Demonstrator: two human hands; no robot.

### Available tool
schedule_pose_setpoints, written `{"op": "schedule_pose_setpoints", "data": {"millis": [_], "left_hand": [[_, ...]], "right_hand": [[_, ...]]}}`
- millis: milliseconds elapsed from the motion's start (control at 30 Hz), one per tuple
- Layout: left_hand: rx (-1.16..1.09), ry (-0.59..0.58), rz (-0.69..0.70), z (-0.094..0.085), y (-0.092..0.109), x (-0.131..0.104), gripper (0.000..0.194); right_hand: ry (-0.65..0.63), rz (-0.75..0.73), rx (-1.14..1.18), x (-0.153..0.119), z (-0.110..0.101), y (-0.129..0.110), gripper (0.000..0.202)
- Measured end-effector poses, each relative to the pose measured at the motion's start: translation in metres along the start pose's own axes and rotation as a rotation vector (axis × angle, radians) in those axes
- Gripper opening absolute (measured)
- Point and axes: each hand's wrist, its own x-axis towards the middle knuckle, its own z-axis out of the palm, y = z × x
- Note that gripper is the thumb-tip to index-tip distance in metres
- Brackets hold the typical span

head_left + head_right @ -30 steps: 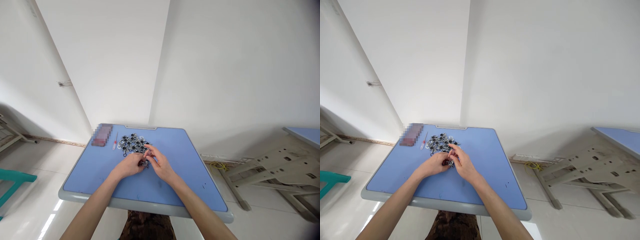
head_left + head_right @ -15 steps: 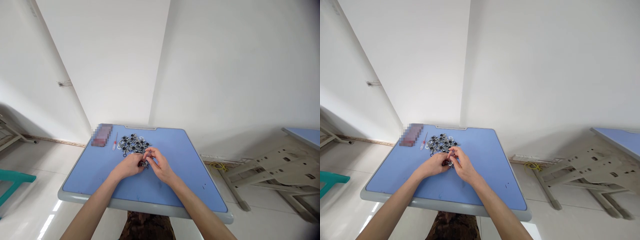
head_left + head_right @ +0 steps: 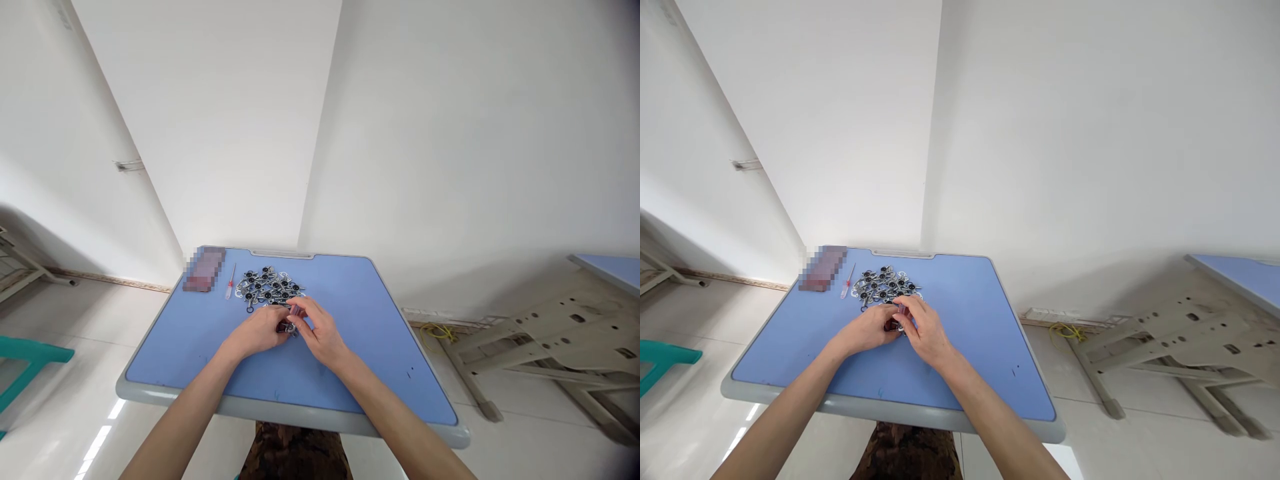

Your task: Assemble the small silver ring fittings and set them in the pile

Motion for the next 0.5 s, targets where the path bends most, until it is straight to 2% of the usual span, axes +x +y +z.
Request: {"op": "schedule_pose_setpoints", "data": {"millis": [267,433,500], "left_hand": [[0.021,-0.029,-0.015,0.0012,-0.0024,-0.0006,0.011],[0.041,-0.023,-0.021,-0.0005,-0.0015,-0.0007,0.014],[0.050,-0.026,-0.021,-0.0007,-0.0017,-0.0006,0.015]], "right_hand": [[0.025,0.106,0.121,0.0007,-0.0031,0.0010,0.032],[0.165,0.131,0.095,0.0025,-0.0075,0.0031,0.026],[0.180,0.135,0.066,0.0031,-0.0078,0.0039,0.025]]}}
